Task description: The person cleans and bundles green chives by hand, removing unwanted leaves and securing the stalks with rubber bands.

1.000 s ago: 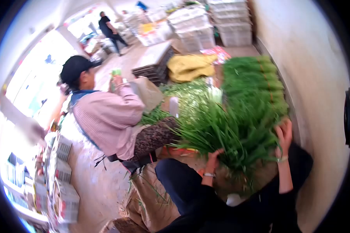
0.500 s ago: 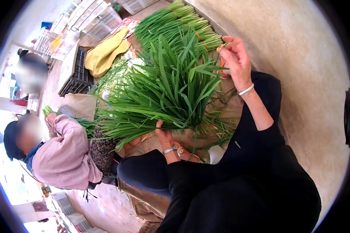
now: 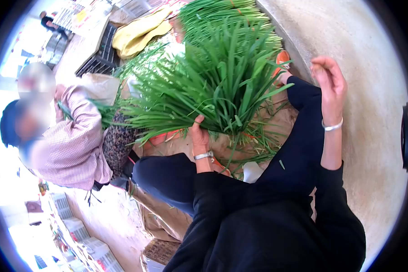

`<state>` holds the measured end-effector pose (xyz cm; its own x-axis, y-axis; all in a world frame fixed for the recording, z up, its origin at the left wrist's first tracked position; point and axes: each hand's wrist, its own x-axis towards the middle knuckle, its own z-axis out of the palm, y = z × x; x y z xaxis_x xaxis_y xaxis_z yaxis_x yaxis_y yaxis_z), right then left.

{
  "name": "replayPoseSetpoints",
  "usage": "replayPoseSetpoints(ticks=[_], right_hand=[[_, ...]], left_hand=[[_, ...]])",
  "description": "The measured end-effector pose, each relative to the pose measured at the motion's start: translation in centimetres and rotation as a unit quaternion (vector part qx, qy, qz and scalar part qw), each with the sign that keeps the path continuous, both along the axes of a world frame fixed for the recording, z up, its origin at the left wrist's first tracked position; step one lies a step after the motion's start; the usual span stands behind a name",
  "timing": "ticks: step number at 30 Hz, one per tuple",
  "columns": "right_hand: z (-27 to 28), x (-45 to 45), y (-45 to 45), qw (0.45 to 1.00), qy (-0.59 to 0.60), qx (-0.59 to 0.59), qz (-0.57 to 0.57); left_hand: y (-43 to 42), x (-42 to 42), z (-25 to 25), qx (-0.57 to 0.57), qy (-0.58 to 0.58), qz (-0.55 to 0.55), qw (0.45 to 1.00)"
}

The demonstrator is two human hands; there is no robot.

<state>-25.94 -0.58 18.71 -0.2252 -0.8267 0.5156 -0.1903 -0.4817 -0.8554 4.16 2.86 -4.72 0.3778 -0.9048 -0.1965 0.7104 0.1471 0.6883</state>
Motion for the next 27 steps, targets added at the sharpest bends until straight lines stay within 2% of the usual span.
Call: replayPoseSetpoints(ticks=[1,3,5,6,9,11,15,22,24,27], right_hand=[[0.1,0.4,0.7,1.0,-0.001,0.001,0.013],[0.6,1.0,2.0,0.984,0.093,0.03,0.147],[1.2,2.8,2.9,0.963,0.143,0.036,0.227],[1.6,4.4,3.1,0.953,0.177,0.003,0.247],[1.5,8.1,4.0,0.906,0.196,0.035,0.373],[0.3,10.6,4.7,0.903,0.177,0.024,0.391],[-2.0,14.2,5.2,0.901,0.178,0.047,0.393],[-6.2,19.0,2.3,0.944,0.158,0.072,0.281],[-6.8,19.6,1.8,0.952,0.201,0.066,0.223],[-7.2,19.7,1.4,0.947,0.242,0.064,0.204]], left_hand=[[0.0,0.0,-0.1,0.003,-0.007,0.001,1.0],[-0.1,-0.3,-0.1,0.004,-0.003,0.01,1.0],[-0.2,-0.6,0.0,0.011,-0.033,0.007,0.999],[-0.2,-0.8,1.1,-0.001,-0.052,-0.003,0.999],[-0.3,-1.2,2.3,-0.007,-0.028,-0.016,0.999],[-0.8,-0.7,0.3,0.004,0.018,-0.057,0.998],[-0.4,-1.1,0.1,0.0,0.03,-0.076,0.997],[-0.8,-2.1,1.2,-0.015,-0.009,-0.044,0.999],[-1.0,-2.4,1.4,-0.015,-0.018,-0.036,0.999],[-1.2,-2.7,1.5,-0.017,-0.027,-0.028,0.999]])
